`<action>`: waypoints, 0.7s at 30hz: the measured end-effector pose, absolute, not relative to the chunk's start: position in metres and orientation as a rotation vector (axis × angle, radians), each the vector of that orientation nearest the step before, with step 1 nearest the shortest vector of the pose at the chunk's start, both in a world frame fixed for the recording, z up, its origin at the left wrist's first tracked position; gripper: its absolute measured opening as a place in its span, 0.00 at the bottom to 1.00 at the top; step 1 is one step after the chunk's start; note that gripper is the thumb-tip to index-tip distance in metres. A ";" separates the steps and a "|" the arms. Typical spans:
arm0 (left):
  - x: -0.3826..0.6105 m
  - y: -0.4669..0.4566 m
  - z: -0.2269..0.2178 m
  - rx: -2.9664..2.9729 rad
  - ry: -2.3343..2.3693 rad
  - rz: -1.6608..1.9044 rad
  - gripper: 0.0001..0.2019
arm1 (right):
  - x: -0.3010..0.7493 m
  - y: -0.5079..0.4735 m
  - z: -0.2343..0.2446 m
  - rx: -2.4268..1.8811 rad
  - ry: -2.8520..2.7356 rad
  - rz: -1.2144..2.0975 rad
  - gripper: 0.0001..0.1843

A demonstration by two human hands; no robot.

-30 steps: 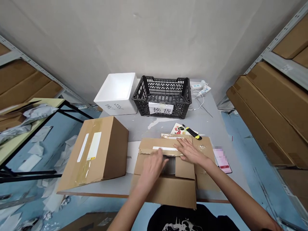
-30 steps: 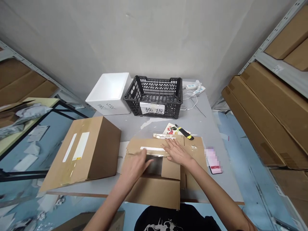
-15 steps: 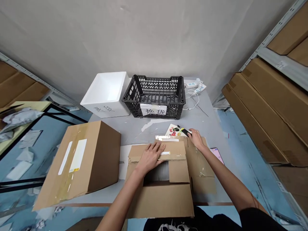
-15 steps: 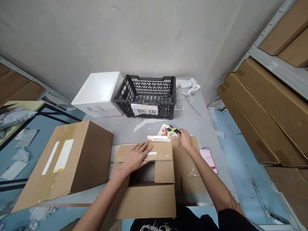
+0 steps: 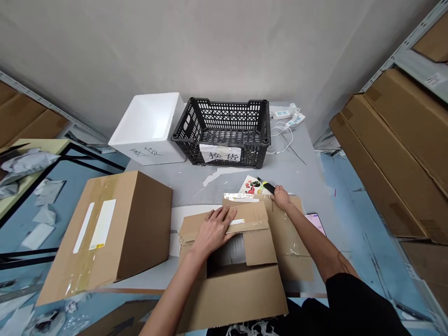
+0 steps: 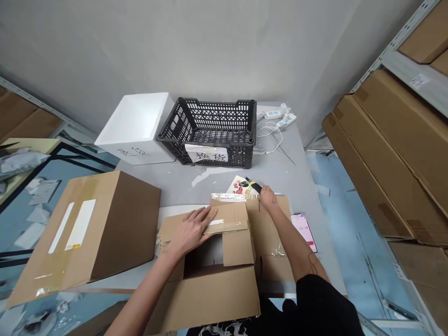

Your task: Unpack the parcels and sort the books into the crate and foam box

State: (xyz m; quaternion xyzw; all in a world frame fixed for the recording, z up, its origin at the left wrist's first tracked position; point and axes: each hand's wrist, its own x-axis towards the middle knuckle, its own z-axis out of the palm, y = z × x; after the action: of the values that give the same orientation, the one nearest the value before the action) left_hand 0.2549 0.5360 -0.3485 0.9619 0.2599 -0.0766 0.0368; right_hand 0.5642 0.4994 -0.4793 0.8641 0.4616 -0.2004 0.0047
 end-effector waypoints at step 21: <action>0.253 0.527 -0.358 2.946 0.840 -0.162 0.28 | 0.533 0.324 -0.332 2.147 2.345 -0.067 0.20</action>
State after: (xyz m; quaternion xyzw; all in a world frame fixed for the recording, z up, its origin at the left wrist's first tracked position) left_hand 0.2531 0.5269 -0.3577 0.9597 0.2735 -0.0527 0.0371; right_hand 0.5331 0.3245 -0.3321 0.6751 0.7372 -0.0210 -0.0193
